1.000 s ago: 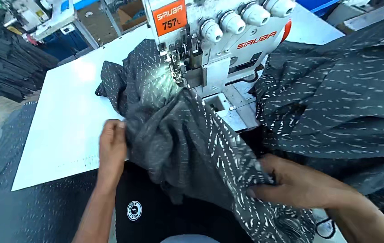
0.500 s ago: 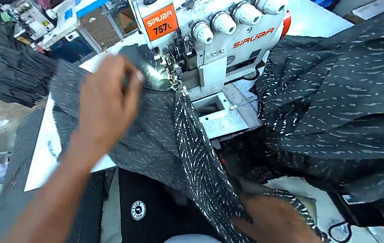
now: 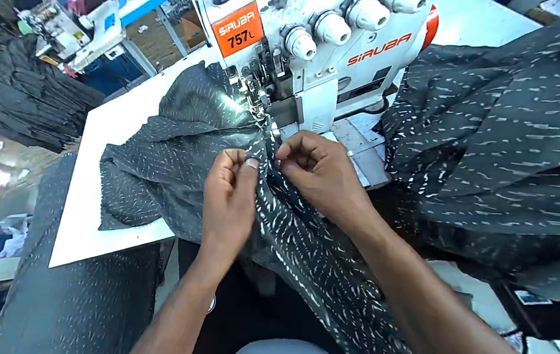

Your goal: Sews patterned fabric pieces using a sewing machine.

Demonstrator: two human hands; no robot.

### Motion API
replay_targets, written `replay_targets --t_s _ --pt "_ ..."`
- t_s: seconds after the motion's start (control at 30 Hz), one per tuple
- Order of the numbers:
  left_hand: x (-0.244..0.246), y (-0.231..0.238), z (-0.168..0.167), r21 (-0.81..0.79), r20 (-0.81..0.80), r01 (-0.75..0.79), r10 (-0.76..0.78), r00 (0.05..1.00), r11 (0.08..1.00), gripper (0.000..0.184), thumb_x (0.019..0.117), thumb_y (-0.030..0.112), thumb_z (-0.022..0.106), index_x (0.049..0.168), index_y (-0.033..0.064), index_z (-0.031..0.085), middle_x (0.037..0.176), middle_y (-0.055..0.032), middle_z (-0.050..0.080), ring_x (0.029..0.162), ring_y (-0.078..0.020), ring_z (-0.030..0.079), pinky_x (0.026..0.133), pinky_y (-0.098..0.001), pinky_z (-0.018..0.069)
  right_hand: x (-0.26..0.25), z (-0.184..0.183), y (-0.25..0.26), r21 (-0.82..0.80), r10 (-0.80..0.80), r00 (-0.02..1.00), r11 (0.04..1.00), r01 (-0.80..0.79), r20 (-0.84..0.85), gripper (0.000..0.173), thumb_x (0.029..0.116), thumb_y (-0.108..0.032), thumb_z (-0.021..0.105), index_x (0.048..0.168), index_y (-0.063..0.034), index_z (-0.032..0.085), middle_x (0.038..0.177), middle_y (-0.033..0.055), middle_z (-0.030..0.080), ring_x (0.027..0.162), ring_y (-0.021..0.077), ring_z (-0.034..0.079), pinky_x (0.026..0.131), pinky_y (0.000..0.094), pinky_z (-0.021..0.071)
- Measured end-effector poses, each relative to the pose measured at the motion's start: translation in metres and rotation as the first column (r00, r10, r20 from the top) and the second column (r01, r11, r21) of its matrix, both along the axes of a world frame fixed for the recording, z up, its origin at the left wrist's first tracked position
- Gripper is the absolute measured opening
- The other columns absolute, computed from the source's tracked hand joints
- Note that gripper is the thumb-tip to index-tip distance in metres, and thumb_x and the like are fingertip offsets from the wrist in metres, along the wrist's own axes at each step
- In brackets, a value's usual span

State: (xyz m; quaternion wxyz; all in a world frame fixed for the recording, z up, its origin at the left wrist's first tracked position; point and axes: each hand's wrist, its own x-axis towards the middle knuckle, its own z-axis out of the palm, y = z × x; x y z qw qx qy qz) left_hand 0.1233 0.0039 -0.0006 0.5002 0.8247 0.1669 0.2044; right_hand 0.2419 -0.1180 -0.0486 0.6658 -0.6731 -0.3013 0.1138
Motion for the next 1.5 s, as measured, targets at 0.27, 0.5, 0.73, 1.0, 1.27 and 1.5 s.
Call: replay_targets --t_s 0.27,0.5,0.73,1.0,1.27,1.5 --pt "0.012 -0.008 -0.012 0.696 -0.162 0.266 -0.214 0.963 0.667 0.019 0.1006 0.018 0.062 0.109 0.0076 0.074 0.096 -0.004 0.064 0.069 -0.0118 0.063 0.055 -0.0277 0.0551 0.014 -0.001 -0.008 -0.018 0.02 0.997 1.0 -0.021 -0.073 0.032 0.1023 -0.028 0.048 0.09 -0.0132 0.074 0.066 -0.0051 0.056 0.055 0.0063 0.048 0.05 0.0265 0.0383" --pt "0.013 0.034 0.028 0.483 -0.113 0.351 -0.341 0.933 0.802 0.018 0.1007 0.021 0.062 0.106 0.01 0.076 0.083 0.0045 0.071 0.062 -0.0022 0.063 0.054 -0.0222 0.0558 0.013 0.0 -0.01 -0.069 -0.066 0.997 0.995 0.068 0.029 0.013 0.0971 -0.022 0.067 0.095 -0.0154 0.078 0.069 -0.0067 0.066 0.053 0.0036 0.054 0.048 0.024 0.0448" --pt "0.063 0.061 0.026 0.753 -0.071 0.205 -0.232 0.97 0.625 0.016 0.0989 0.022 0.065 0.105 0.0111 0.075 0.094 -0.0022 0.062 0.068 -0.0047 0.05 0.059 -0.0195 0.0417 0.008 -0.004 -0.012 0.143 0.036 0.978 0.99 -0.006 -0.207 0.015 0.0968 -0.017 0.068 0.094 -0.0077 0.08 0.078 0.0029 0.073 0.067 0.0097 0.067 0.06 0.0265 0.0564" --pt "0.069 0.057 0.013 0.723 -0.022 0.163 -0.214 0.977 0.671 0.017 0.1027 0.024 0.06 0.101 0.0115 0.072 0.093 -0.0013 0.061 0.068 -0.0077 0.054 0.059 -0.0261 0.0457 -0.004 -0.008 -0.014 0.083 0.0 0.981 0.996 0.016 -0.192 0.01 0.0911 -0.019 0.076 0.086 -0.0125 0.081 0.069 -0.0014 0.07 0.049 0.0062 0.054 0.042 0.0229 0.042" --pt "0.065 0.075 0.011 0.634 0.014 0.269 -0.359 0.933 0.725 0.013 0.1002 0.018 0.065 0.1 0.0087 0.074 0.101 -0.0029 0.068 0.084 -0.0048 0.063 0.073 -0.0202 0.0537 -0.012 -0.009 -0.021 0.027 -0.157 0.981 0.987 0.161 -0.115 0.01 0.0851 -0.022 0.082 0.078 -0.0164 0.076 0.071 -0.0036 0.071 0.053 0.0076 0.059 0.045 0.0245 0.0458" --pt "0.066 0.074 0.011 0.649 0.015 0.269 -0.366 0.931 0.711 0.012 0.0997 0.017 0.066 0.1 0.0089 0.075 0.1 -0.0029 0.068 0.08 -0.0037 0.06 0.069 -0.0187 0.0503 -0.018 -0.005 -0.021 0.02 -0.225 0.974 0.974 0.226 -0.039 0.012 0.083 -0.021 0.084 0.076 -0.0171 0.074 0.074 -0.0052 0.072 0.055 0.006 0.06 0.046 0.0233 0.0472"
